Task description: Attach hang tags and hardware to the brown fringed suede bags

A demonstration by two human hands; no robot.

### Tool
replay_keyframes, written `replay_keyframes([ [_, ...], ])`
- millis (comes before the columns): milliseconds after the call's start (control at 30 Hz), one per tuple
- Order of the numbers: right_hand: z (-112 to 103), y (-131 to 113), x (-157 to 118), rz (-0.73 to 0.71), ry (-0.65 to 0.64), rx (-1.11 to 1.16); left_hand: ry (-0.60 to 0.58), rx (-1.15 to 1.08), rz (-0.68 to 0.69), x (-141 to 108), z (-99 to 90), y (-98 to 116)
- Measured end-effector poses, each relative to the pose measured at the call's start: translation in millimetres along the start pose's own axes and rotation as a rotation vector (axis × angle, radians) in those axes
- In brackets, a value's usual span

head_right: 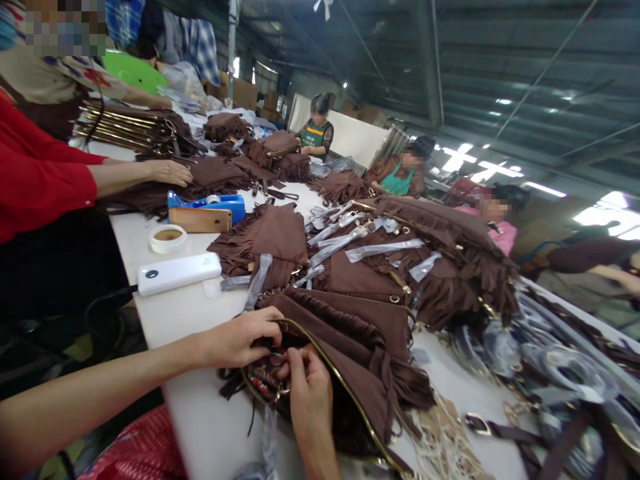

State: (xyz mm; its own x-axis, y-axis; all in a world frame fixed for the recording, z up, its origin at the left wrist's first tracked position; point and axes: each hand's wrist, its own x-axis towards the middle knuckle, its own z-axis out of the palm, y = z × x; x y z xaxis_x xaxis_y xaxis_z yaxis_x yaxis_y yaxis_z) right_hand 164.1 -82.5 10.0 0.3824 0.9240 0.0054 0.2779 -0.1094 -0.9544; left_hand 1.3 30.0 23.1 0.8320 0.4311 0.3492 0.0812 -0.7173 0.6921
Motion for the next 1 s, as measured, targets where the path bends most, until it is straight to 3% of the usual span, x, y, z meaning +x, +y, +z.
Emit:
replay_keyframes([
  [167, -14.7, 5.0, -4.4, -0.053, -0.096, -0.036, 0.014, 0.01, 0.035, -3.7, 1.1, -4.4],
  [400, -36.5, -0.4, -14.6, -0.3, -0.292, -0.319, 0.053, 0.006, 0.026, -5.9, 7.1, -1.7],
  [467, -40.1, -3.2, -16.0, -0.413, -0.292, -0.445, 0.064, 0.0, 0.022, -6.8, 7.6, -1.5],
  [633, -45.0, -12.2, -17.0, -0.646, -0.137, -0.609, 0.071, -0.007, 0.012, -8.2, 7.3, -3.0],
  [733, -47.7, -13.2, -18.9, -0.554, -0.174, -0.488, 0.063, -0.008, 0.008, -8.3, 7.6, -4.1],
  [933, -52.1, -1.5, -30.2, 0.018, -0.412, -0.148, 0.046, 0.0, -0.003, -7.8, 7.6, -3.7],
  [1000, -53.3, -3.1, -31.1, 0.063, -0.437, -0.135, 0.042, 0.013, -0.008, -7.5, 7.4, -2.8],
])
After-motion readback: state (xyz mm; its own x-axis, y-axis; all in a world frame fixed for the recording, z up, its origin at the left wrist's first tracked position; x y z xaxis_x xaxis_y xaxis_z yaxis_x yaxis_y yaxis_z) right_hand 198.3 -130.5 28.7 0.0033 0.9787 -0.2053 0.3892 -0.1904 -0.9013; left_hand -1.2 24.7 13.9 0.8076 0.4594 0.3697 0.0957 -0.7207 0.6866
